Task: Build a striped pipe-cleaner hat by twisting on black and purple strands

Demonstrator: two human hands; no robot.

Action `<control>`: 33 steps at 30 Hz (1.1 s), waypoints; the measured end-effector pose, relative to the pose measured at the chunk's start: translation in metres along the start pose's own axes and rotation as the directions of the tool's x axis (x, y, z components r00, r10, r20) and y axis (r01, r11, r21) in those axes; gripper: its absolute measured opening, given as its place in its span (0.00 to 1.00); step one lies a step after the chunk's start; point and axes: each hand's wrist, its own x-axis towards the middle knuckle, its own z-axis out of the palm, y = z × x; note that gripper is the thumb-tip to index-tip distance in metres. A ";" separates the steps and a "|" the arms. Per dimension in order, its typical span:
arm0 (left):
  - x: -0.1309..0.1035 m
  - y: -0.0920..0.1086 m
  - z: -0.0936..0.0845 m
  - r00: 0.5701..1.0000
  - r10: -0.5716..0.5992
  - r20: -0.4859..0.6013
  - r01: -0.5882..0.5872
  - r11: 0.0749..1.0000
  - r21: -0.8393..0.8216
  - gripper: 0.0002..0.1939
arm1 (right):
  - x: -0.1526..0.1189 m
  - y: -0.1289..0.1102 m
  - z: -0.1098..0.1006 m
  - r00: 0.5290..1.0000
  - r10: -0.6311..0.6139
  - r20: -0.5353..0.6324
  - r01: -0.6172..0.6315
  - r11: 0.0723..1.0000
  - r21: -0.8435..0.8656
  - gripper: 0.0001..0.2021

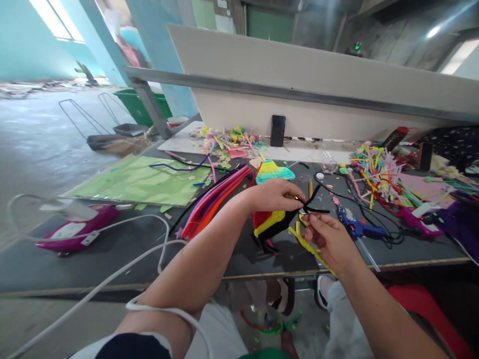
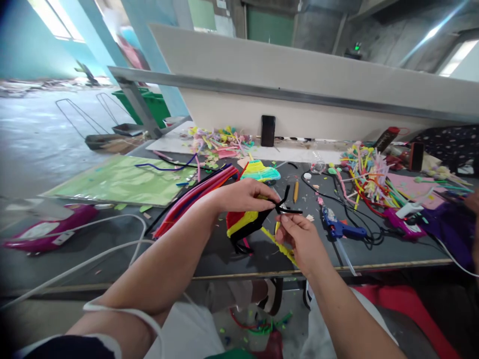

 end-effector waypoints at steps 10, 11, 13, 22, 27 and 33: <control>0.001 -0.003 0.003 0.999 0.045 -0.004 -0.045 0.999 0.015 0.13 | 0.001 0.007 0.006 0.998 -0.052 -0.042 0.051 0.999 -0.017 0.10; 0.001 -0.004 0.003 0.999 0.042 -0.007 -0.042 0.999 0.013 0.13 | 0.000 0.007 0.006 0.998 -0.055 -0.039 0.055 0.998 -0.016 0.10; 0.002 -0.006 0.003 0.999 0.035 -0.012 -0.035 0.999 0.015 0.13 | 0.000 0.005 0.006 0.997 -0.062 -0.035 0.062 0.998 -0.010 0.09; 0.004 -0.011 0.003 0.999 0.036 0.012 -0.036 0.999 -0.032 0.15 | 0.002 0.004 0.002 0.997 -0.068 -0.043 0.067 0.998 -0.006 0.08; 0.001 -0.015 -0.002 0.999 0.030 -0.020 -0.033 0.989 -0.143 0.18 | 0.003 0.005 -0.001 0.995 -0.088 -0.045 0.087 0.996 -0.006 0.08; 0.003 -0.013 0.003 0.999 -0.018 -0.037 0.013 0.991 -0.130 0.17 | 0.003 0.004 0.001 0.995 -0.085 -0.046 0.086 0.996 0.014 0.08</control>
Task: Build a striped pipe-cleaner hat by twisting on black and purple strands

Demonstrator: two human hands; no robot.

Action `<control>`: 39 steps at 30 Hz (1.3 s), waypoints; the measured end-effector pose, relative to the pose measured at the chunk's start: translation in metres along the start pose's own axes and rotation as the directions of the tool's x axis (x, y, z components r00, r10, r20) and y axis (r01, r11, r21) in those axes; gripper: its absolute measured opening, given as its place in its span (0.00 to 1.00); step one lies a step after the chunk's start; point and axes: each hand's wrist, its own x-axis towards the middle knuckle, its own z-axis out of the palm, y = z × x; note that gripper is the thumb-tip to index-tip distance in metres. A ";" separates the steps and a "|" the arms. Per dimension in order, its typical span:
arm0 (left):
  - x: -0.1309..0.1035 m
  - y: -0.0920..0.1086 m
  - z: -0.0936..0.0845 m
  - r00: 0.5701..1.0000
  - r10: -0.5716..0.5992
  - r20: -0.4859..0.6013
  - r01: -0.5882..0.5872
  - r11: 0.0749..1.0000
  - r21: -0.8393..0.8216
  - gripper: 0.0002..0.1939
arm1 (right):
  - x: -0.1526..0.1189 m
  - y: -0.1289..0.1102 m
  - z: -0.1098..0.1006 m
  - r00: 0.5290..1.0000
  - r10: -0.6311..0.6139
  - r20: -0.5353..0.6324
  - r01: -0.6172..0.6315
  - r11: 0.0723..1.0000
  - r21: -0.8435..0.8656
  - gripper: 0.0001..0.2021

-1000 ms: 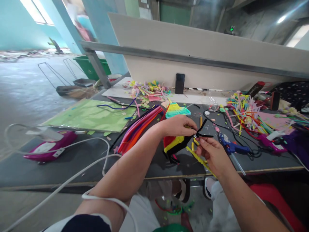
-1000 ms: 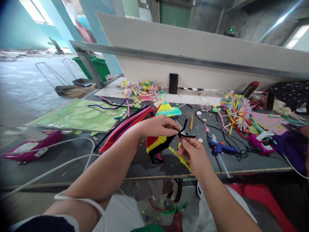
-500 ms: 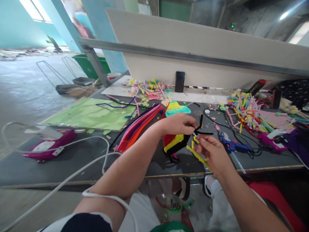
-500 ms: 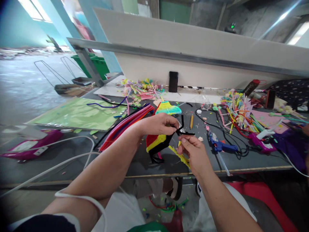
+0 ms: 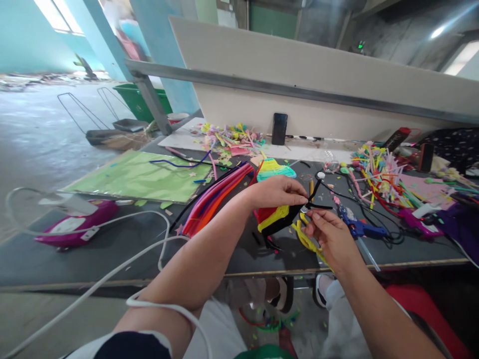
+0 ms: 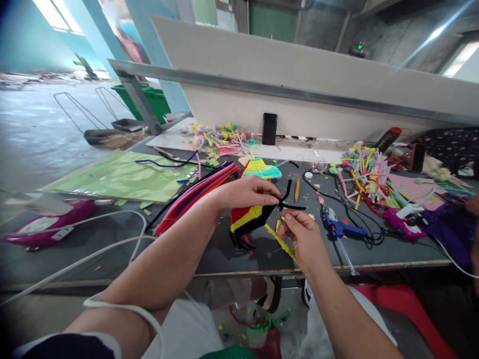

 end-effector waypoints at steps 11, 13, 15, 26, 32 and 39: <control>-0.002 0.019 0.009 0.994 -0.043 -0.105 0.062 0.982 0.179 0.15 | 0.000 0.000 0.000 1.000 -0.022 -0.015 0.022 1.000 -0.008 0.09; -0.002 0.020 0.008 0.994 -0.046 -0.099 0.064 0.981 0.184 0.15 | 0.000 -0.001 0.000 0.999 -0.033 -0.022 0.033 0.999 -0.005 0.09; -0.002 0.021 0.008 0.996 -0.049 -0.077 0.061 0.982 0.176 0.15 | 0.000 -0.001 0.000 0.999 -0.039 -0.022 0.039 0.999 -0.012 0.09; -0.001 0.023 0.009 0.995 -0.081 -0.050 0.086 0.990 0.115 0.13 | -0.011 -0.028 -0.022 0.815 -0.578 -0.046 0.342 0.544 -0.767 0.09; -0.002 0.024 0.013 0.999 -0.010 0.043 0.008 0.998 0.057 0.13 | -0.007 -0.053 -0.029 0.528 -0.794 0.300 0.621 0.119 -0.775 0.11; -0.002 0.032 0.017 0.984 0.108 0.139 -0.110 0.994 0.007 0.11 | 0.015 -0.053 -0.032 0.919 -0.338 0.205 0.392 0.722 -0.570 0.08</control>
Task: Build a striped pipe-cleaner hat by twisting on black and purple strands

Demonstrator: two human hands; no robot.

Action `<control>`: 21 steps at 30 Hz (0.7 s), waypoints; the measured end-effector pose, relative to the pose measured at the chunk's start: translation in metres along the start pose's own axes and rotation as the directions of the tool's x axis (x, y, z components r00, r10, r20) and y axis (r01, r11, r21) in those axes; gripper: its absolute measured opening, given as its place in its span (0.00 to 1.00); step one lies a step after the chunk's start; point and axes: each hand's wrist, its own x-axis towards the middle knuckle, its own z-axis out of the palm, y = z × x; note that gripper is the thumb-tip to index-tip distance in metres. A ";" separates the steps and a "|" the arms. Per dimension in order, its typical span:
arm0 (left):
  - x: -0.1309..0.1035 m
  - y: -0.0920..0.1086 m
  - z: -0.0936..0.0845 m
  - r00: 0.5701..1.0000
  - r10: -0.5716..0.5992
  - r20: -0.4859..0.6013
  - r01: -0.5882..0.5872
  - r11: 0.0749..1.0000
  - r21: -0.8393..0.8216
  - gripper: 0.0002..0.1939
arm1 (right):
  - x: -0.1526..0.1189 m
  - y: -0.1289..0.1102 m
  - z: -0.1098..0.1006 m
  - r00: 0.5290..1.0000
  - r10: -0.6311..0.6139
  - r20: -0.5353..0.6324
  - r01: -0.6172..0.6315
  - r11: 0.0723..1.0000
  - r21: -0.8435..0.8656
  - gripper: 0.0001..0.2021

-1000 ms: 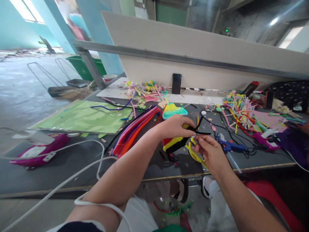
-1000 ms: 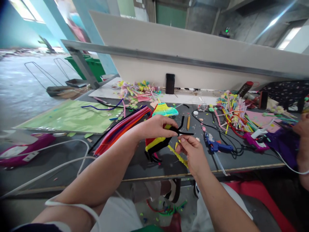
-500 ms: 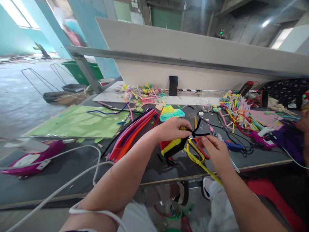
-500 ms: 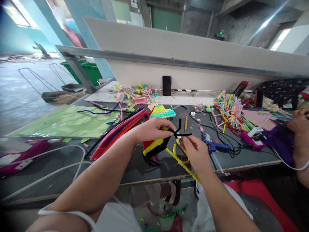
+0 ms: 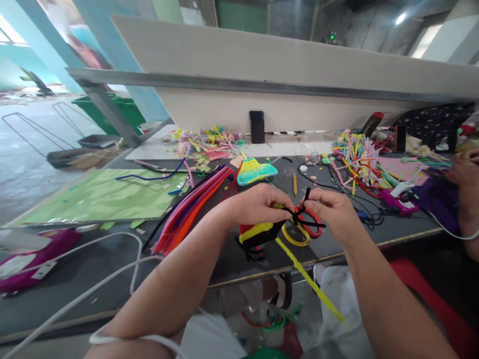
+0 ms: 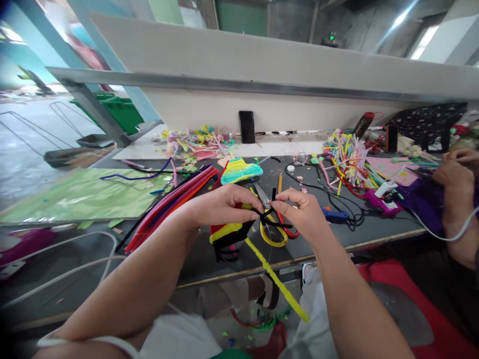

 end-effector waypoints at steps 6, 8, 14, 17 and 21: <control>-0.002 0.009 -0.002 0.995 0.053 -0.088 -0.058 0.997 -0.051 0.11 | -0.006 0.009 0.018 0.918 0.316 0.240 -0.397 0.752 0.526 0.09; -0.002 0.011 -0.003 0.994 0.053 -0.093 -0.058 0.997 -0.049 0.10 | -0.012 0.009 0.029 0.869 0.341 0.359 -0.494 0.639 0.589 0.09; -0.003 0.009 -0.005 1.000 0.005 -0.021 -0.006 0.998 -0.068 0.11 | -0.012 0.013 0.029 0.766 0.338 0.546 -0.617 0.624 0.480 0.11; -0.003 0.004 -0.006 0.995 -0.083 -0.060 0.082 0.996 -0.016 0.11 | -0.005 0.016 0.011 0.885 0.411 0.219 -0.459 0.847 0.267 0.13; -0.002 0.000 -0.007 0.983 -0.157 -0.097 0.163 0.985 0.059 0.12 | -0.009 0.005 0.002 0.907 -0.035 -0.419 -0.062 0.974 -0.216 0.10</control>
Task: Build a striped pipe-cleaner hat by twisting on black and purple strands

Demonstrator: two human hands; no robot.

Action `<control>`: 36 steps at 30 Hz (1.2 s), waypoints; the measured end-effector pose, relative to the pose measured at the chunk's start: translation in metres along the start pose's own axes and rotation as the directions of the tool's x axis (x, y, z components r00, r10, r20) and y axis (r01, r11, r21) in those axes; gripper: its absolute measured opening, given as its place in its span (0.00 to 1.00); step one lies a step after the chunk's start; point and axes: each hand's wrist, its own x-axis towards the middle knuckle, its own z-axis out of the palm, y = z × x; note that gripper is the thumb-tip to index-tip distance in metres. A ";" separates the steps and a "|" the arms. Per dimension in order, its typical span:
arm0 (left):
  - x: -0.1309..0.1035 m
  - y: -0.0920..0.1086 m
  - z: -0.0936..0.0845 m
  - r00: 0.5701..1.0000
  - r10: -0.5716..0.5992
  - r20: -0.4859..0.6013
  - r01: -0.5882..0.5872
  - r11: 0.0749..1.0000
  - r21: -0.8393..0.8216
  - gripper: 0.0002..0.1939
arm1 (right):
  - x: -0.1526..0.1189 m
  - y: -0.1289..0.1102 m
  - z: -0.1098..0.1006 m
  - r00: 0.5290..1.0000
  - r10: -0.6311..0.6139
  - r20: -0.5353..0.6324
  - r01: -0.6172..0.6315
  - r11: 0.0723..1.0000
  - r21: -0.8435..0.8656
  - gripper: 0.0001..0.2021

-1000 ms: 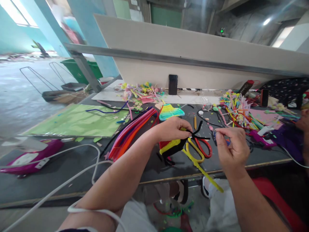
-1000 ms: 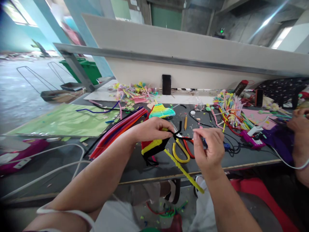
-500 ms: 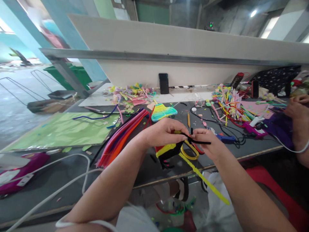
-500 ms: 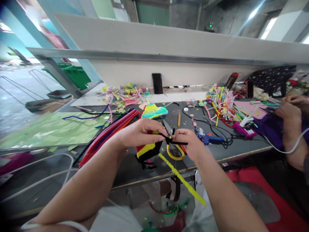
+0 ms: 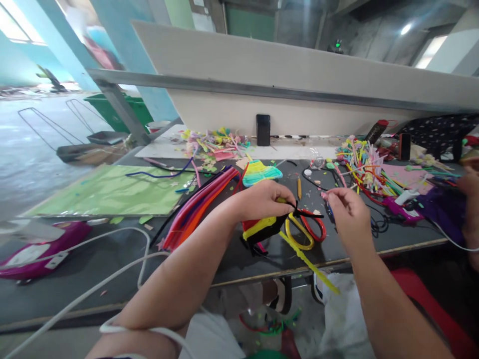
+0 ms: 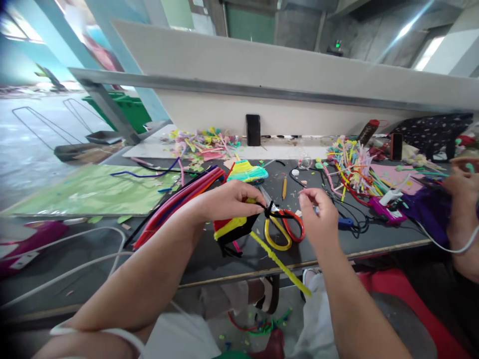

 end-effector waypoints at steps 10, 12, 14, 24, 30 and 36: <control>0.003 0.001 0.004 0.999 0.037 0.012 -0.038 0.997 0.072 0.13 | -0.019 -0.014 0.022 0.908 -0.285 0.308 0.365 0.897 -0.249 0.04; 0.003 0.000 0.004 0.999 0.050 0.014 -0.050 0.996 0.080 0.13 | -0.017 -0.012 0.023 0.924 -0.206 0.321 0.276 0.942 -0.189 0.05; 0.003 0.000 0.004 0.998 0.067 0.015 -0.069 0.994 0.089 0.12 | -0.017 -0.009 0.023 0.930 -0.106 0.352 0.153 0.982 -0.107 0.06; 0.004 0.003 0.002 0.997 0.079 0.023 -0.081 0.995 0.063 0.11 | -0.021 -0.012 0.019 0.784 0.151 0.602 -0.263 0.960 0.101 0.11; 0.006 0.004 0.002 1.000 0.025 0.010 -0.026 0.995 0.095 0.12 | -0.037 -0.022 0.030 0.935 -0.228 0.270 0.334 0.821 -0.463 0.13; 0.007 0.000 0.004 1.000 0.024 -0.005 -0.024 0.992 0.122 0.12 | -0.041 -0.028 0.033 0.898 -0.392 0.198 0.428 0.680 -0.596 0.04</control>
